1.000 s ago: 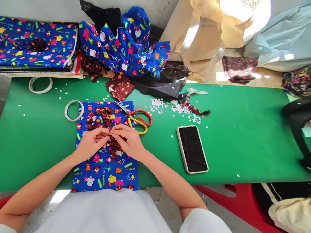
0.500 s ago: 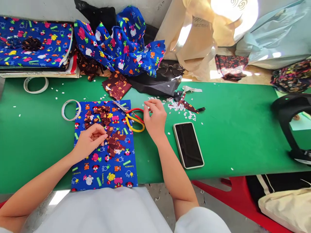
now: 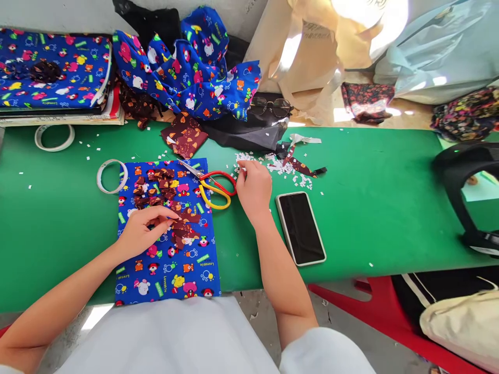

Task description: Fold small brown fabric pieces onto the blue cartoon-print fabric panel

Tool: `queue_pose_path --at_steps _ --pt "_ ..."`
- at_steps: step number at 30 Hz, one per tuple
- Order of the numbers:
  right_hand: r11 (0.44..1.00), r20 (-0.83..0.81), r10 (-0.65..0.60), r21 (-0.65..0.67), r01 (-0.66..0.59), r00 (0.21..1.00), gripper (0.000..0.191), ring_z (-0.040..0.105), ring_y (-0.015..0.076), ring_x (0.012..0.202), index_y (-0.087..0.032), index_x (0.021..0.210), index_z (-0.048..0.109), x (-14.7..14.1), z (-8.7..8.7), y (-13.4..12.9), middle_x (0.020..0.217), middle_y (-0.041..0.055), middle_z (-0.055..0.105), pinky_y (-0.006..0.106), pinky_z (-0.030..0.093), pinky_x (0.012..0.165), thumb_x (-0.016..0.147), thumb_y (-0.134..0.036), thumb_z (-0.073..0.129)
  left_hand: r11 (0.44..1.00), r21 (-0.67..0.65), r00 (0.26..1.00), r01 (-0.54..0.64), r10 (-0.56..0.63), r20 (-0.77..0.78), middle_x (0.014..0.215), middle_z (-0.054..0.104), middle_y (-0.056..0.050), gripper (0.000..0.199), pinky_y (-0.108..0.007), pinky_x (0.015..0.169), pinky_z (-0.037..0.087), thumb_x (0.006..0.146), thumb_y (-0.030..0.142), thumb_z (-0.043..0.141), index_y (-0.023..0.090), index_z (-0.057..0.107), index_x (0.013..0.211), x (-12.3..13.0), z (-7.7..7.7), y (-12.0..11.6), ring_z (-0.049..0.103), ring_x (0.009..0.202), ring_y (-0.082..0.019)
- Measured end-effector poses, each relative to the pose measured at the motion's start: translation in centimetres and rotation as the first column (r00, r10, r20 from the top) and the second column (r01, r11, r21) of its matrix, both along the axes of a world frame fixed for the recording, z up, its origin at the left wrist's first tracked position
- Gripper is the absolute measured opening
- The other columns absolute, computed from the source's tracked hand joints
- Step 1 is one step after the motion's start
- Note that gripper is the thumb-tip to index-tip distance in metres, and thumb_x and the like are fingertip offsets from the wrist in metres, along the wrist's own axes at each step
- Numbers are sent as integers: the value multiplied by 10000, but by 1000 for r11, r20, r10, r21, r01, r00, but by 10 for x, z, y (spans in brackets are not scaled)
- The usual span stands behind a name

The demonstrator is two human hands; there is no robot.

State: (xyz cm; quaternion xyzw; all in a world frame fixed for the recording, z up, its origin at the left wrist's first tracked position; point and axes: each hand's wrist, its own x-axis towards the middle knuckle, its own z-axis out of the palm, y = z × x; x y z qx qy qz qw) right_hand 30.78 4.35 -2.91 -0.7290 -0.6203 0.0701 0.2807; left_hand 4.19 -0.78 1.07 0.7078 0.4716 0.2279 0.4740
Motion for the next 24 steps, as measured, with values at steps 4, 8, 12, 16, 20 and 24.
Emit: queue_pose_path --at_steps 4,8,12,16,20,24 --pt "1000 -26 -10 18 10 1000 204 609 196 714 -191 880 657 -2 5 -2 868 59 703 341 463 700 786 -172 477 997 80 999 22 -24 24 860 718 -10 241 -201 596 490 813 128 490 204 697 909 -1 0 -1 631 685 -104" --pt "997 -44 -17 70 20 999 132 606 185 667 -199 781 647 -7 11 -3 749 36 691 313 443 638 788 -212 515 984 177 998 -11 0 66 836 729 -8 220 -220 655 522 823 127 502 205 700 877 -2 -2 -2 655 718 -112" --pt "989 -109 19 148 -3 994 196 571 154 592 -200 696 623 -22 18 -10 625 18 642 276 409 558 825 -319 538 962 268 997 -59 44 60 834 733 -8 197 -216 645 528 817 139 529 211 700 883 -2 -3 -3 667 738 -118" --pt "976 -349 212 122 -179 913 312 501 105 466 -182 644 612 -46 29 -26 536 4 599 244 376 472 863 -380 509 944 326 997 -50 28 70 845 735 -6 171 -200 633 521 815 139 551 207 697 872 -1 -2 -4 671 733 -108" --pt "864 -610 423 49 -501 670 299 528 88 481 -167 688 654 -69 38 -44 592 12 641 215 408 466 865 -358 506 930 367 998 -24 -1 67 839 738 -8 154 -193 641 520 834 147 550 199 693 862 -1 -2 -3 678 727 -103" --pt "806 -786 362 -6 -592 501 262 524 81 488 -165 740 673 -81 36 -53 640 17 655 200 394 427 839 -371 545 919 394 995 -15 -26 97 840 741 -14 128 -183 655 524 829 154 576 192 692 870 -1 -3 -2 683 731 -101"
